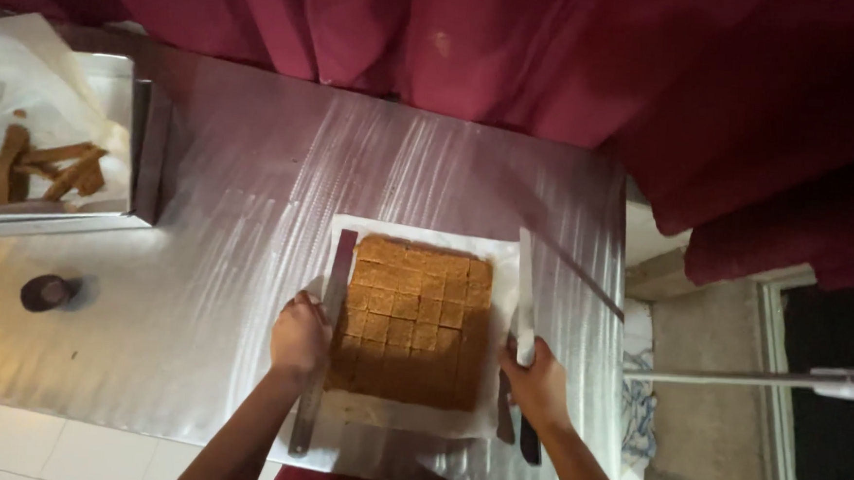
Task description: The person uses a ruler and a knife to cut a rectangular cake into uniform square pieces. They align the ruler, make vertical cuts, then rotate the cake to make horizontal cuts, resulting in a grid of squares.
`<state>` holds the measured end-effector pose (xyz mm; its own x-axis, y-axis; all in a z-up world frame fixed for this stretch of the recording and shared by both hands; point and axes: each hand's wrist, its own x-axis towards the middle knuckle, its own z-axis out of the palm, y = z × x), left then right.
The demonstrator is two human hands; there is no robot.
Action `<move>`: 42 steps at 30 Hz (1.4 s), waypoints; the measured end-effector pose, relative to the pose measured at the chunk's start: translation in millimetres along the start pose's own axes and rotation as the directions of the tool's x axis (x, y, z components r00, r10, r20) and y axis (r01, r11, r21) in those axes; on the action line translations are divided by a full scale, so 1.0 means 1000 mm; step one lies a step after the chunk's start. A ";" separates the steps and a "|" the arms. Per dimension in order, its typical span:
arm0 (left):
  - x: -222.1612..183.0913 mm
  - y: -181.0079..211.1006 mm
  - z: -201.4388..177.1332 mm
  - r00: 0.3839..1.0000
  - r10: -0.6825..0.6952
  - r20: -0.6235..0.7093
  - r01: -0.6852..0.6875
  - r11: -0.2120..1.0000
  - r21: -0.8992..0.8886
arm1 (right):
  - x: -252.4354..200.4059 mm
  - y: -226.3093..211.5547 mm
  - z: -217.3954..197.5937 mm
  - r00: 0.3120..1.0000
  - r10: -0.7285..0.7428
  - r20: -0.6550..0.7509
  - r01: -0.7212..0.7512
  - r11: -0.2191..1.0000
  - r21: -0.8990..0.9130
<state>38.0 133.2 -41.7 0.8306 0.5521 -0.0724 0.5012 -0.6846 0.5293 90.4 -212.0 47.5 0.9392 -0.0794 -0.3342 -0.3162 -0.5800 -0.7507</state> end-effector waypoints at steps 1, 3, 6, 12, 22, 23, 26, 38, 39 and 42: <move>-0.002 0.001 -0.001 1.000 0.009 0.015 -0.009 1.000 0.006 | 0.003 0.005 0.003 1.000 0.017 -0.007 -0.017 1.000 0.005; -0.004 0.005 -0.001 0.993 0.122 -0.006 -0.121 0.992 0.046 | 0.013 0.013 0.006 0.997 -0.010 0.076 0.003 0.996 0.088; -0.005 0.013 -0.008 0.993 0.073 0.089 -0.067 0.996 -0.062 | 0.015 0.011 0.010 0.996 0.018 0.090 -0.022 0.998 0.050; 0.005 0.029 -0.028 0.982 0.178 0.054 -0.171 0.979 -0.114 | 0.014 -0.005 0.016 0.996 -0.026 0.084 0.031 0.998 -0.063; 0.028 -0.003 0.004 0.964 0.253 0.082 -0.264 0.950 0.165 | 0.025 0.029 0.029 0.990 -0.144 0.008 0.144 0.989 -0.040; 0.030 -0.005 0.005 0.958 0.266 0.105 -0.281 0.944 0.174 | 0.021 0.024 0.030 0.996 -0.089 0.024 0.088 0.995 0.056; 0.039 0.004 -0.011 0.943 0.308 0.124 -0.325 0.934 0.152 | 0.011 0.005 0.033 0.999 -0.024 0.046 0.015 0.981 0.194; 0.178 -0.052 -0.090 0.937 0.336 0.099 -0.350 0.877 0.330 | 0.018 -0.100 0.135 0.977 -0.190 0.093 0.175 0.973 0.151; 0.191 -0.057 -0.095 0.936 0.346 0.054 -0.343 0.874 0.345 | 0.021 -0.112 0.147 0.960 -0.267 0.081 0.259 0.961 0.092; 0.230 -0.060 -0.112 0.906 0.379 0.191 -0.423 0.834 0.353 | 0.021 -0.148 0.167 0.982 -0.143 0.120 0.121 0.978 0.172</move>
